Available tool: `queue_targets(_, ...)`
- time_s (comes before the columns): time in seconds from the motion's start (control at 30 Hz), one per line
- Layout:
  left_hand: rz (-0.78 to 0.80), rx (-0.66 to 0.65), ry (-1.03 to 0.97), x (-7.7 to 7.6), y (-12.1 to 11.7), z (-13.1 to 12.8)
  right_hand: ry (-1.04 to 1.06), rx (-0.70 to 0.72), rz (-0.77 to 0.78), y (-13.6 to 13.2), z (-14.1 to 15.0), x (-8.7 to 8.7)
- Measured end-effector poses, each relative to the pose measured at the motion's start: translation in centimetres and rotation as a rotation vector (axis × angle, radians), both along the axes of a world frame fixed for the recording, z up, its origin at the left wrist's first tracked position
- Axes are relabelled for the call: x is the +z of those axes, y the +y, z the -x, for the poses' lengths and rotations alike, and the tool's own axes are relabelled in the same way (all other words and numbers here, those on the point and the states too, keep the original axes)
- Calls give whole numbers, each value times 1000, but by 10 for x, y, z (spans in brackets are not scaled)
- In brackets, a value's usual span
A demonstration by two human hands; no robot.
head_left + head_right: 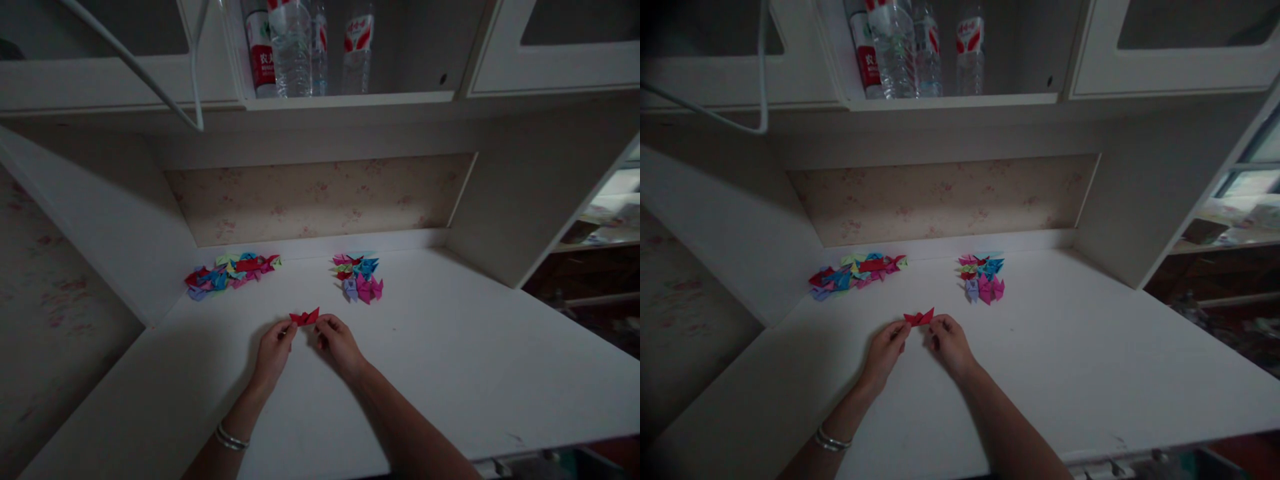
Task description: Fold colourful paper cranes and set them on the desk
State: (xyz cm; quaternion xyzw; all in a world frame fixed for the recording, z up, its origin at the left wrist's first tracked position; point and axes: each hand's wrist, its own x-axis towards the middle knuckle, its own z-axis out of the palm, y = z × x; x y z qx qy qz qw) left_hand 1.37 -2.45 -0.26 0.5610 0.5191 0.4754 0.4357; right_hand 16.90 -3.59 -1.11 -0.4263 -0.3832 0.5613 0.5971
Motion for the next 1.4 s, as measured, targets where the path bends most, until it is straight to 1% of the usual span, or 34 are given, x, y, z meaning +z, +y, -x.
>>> queue_targets(0.2, -7, -21, -3, 1, -1, 0, -7, -6, -24, 1, 0, -5)
queue_targets(0.33, -15, -24, -3, 1, -1, -1, -33, 5, -35, 0, 0, -5)
queue_targets(0.6, 4, -42, -1, -1, 0, -1, 18, 3, -35, 3, 0, -7)
queue_targets(0.73, -43, -56, 12, 2, 0, 0, 2, -8, -29, -2, -1, -3)
queue_targets(0.87, -80, -38, 11, 3, 0, 2, -39, 10, -42, -8, -2, 2)
queue_targets(1.03, -133, -32, 94, 0, 2, 9, -70, 47, -82, -12, -4, 0)
queue_targets(1.2, -176, -108, 204, 0, 0, 8, -120, 51, -92, -15, -12, -4)
queue_targets(1.33, -254, -158, 307, 3, -5, 4, -140, 96, -87, -19, -21, -4)
queue_targets(1.4, -263, -193, 329, 2, -5, 4, -167, 117, -76, -20, -29, -4)
